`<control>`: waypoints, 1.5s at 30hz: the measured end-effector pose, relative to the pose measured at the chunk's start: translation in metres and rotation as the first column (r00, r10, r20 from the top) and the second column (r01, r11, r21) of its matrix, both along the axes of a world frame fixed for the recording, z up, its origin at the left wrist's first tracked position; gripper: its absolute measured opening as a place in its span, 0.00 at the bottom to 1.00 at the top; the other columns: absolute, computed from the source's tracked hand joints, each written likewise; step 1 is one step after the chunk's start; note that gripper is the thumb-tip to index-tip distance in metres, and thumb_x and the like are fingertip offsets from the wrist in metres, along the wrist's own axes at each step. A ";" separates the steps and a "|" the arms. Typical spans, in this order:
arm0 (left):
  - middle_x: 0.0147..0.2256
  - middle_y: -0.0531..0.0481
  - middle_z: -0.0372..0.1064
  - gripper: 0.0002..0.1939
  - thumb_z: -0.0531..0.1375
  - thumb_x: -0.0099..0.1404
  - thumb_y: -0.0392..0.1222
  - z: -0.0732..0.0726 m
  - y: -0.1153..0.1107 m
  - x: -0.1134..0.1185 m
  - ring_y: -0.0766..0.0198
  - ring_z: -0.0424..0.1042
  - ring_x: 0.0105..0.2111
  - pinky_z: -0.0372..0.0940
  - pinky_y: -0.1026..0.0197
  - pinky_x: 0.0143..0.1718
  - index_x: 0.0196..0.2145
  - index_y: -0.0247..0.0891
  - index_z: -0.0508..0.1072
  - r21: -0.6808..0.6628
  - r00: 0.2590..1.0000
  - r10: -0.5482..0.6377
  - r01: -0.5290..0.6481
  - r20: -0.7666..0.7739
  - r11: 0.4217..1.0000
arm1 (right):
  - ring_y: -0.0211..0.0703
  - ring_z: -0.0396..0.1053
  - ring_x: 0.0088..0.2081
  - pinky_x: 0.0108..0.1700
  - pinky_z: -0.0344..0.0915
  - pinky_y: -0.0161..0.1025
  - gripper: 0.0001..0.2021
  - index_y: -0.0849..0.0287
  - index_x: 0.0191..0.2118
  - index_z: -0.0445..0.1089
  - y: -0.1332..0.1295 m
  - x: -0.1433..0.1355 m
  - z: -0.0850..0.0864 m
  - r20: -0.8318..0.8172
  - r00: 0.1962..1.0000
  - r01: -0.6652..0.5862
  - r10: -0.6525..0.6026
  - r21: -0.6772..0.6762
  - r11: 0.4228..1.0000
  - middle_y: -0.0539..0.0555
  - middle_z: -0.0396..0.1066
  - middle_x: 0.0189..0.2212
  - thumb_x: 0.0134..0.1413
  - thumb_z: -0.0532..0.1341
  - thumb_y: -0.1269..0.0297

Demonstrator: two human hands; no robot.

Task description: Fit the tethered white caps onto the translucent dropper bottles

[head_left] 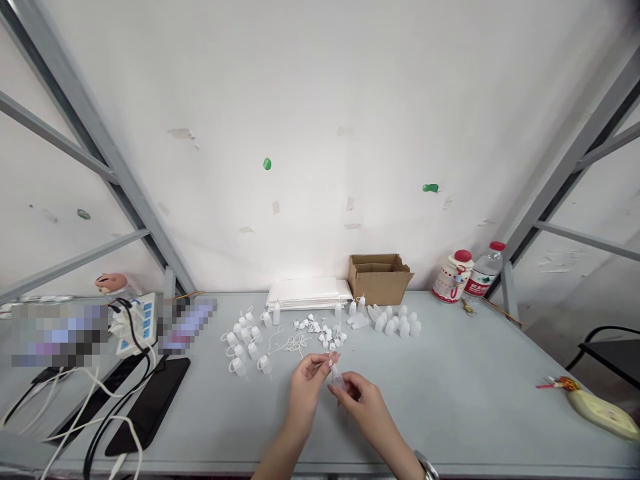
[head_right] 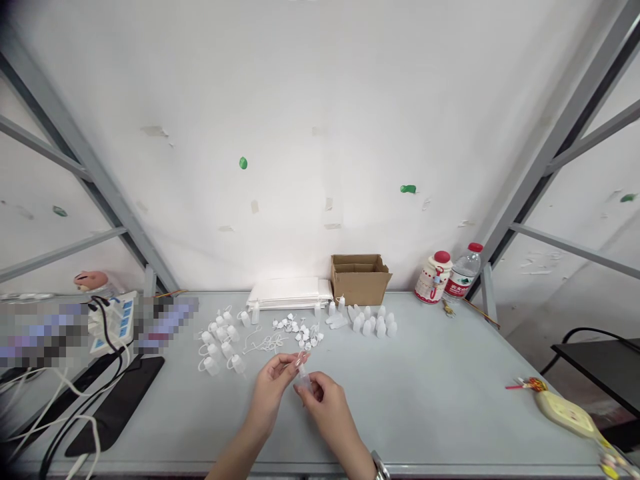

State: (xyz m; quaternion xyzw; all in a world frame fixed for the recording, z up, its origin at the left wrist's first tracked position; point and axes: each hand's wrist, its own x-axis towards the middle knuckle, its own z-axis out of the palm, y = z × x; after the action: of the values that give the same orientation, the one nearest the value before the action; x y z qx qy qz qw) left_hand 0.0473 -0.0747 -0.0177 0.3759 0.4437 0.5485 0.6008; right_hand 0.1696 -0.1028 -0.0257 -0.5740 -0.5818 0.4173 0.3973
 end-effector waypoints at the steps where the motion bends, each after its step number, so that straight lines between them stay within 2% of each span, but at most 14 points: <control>1: 0.35 0.41 0.76 0.14 0.67 0.46 0.47 -0.001 0.000 0.000 0.50 0.72 0.44 0.60 0.49 0.50 0.26 0.37 0.69 -0.007 1.000 0.014 -0.014 0.011 1.000 | 0.38 0.61 0.23 0.27 0.57 0.33 0.12 0.62 0.29 0.71 0.000 -0.001 0.000 0.001 1.000 -0.003 0.003 -0.001 1.000 0.48 0.67 0.18 0.48 0.59 0.57; 4: 0.35 0.41 0.76 0.19 0.67 0.46 0.47 -0.004 0.000 0.000 0.51 0.73 0.42 0.63 0.50 0.47 0.34 0.37 0.67 -0.044 0.996 0.056 -0.053 0.071 0.998 | 0.38 0.61 0.23 0.27 0.57 0.33 0.12 0.62 0.30 0.71 -0.002 -0.002 -0.001 0.000 1.000 -0.014 0.014 0.005 1.000 0.48 0.66 0.19 0.48 0.59 0.57; 8: 0.33 0.41 0.77 0.26 0.66 0.47 0.47 -0.002 -0.004 -0.001 0.51 0.73 0.42 0.63 0.51 0.45 0.42 0.37 0.65 -0.067 0.994 0.016 -0.009 0.111 0.998 | 0.38 0.61 0.23 0.27 0.58 0.33 0.13 0.61 0.30 0.72 -0.002 -0.005 -0.002 -0.003 1.000 0.001 -0.001 0.023 1.000 0.48 0.66 0.19 0.48 0.59 0.56; 16: 0.34 0.41 0.76 0.21 0.68 0.45 0.45 0.004 -0.007 -0.004 0.50 0.71 0.44 0.61 0.50 0.48 0.37 0.37 0.69 -0.069 0.994 -0.051 0.058 0.101 0.996 | 0.40 0.60 0.23 0.26 0.59 0.35 0.16 0.59 0.23 0.71 -0.002 -0.010 -0.008 0.099 0.989 0.092 -0.112 0.183 0.979 0.49 0.63 0.20 0.47 0.60 0.49; 20: 0.36 0.40 0.76 0.23 0.69 0.43 0.44 0.007 -0.006 -0.006 0.51 0.72 0.44 0.61 0.51 0.49 0.37 0.36 0.69 -0.115 0.980 -0.079 0.101 0.181 0.988 | 0.41 0.63 0.25 0.29 0.62 0.36 0.18 0.58 0.30 0.74 -0.005 -0.011 -0.005 -0.001 0.990 0.140 -0.143 0.223 0.965 0.51 0.64 0.22 0.47 0.60 0.47; 24: 0.36 0.42 0.76 0.21 0.69 0.44 0.43 0.005 -0.004 -0.010 0.54 0.71 0.44 0.58 0.53 0.52 0.37 0.35 0.70 -0.142 0.962 -0.048 0.089 0.269 0.986 | 0.42 0.65 0.28 0.32 0.64 0.36 0.17 0.57 0.38 0.74 -0.006 -0.009 -0.003 -0.084 0.991 0.118 -0.103 0.197 0.973 0.53 0.69 0.27 0.48 0.60 0.51; 29: 0.43 0.41 0.73 0.16 0.64 0.51 0.41 0.004 -0.007 -0.012 0.53 0.66 0.50 0.58 0.53 0.52 0.39 0.37 0.72 -0.159 0.930 -0.098 0.163 0.353 0.974 | 0.42 0.66 0.29 0.33 0.64 0.35 0.13 0.57 0.37 0.74 -0.008 -0.009 -0.002 -0.076 0.991 0.122 -0.110 0.190 0.974 0.53 0.71 0.28 0.50 0.60 0.55; 35: 0.45 0.42 0.71 0.13 0.61 0.54 0.38 0.012 -0.013 -0.011 0.53 0.63 0.53 0.58 0.55 0.51 0.40 0.38 0.72 -0.170 0.913 -0.119 0.199 0.391 0.965 | 0.41 0.65 0.28 0.32 0.64 0.35 0.11 0.58 0.37 0.72 -0.009 -0.010 -0.006 -0.008 0.992 0.122 -0.125 0.309 0.943 0.53 0.70 0.27 0.53 0.59 0.58; 45: 0.38 0.44 0.70 0.08 0.57 0.57 0.34 0.020 -0.016 -0.005 0.56 0.64 0.50 0.58 0.57 0.47 0.36 0.37 0.71 -0.228 0.885 -0.067 0.191 0.461 0.955 | 0.41 0.65 0.29 0.32 0.66 0.38 0.08 0.58 0.40 0.70 -0.009 -0.008 -0.017 0.104 0.983 0.079 -0.149 0.494 0.866 0.53 0.68 0.29 0.55 0.57 0.64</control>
State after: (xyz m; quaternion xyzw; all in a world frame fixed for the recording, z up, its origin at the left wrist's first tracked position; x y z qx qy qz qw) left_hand 0.0420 -0.0906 0.0018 0.1841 0.3368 0.5139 0.7672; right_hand 0.1613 -0.1122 -0.0424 -0.5163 -0.6592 0.1920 0.5119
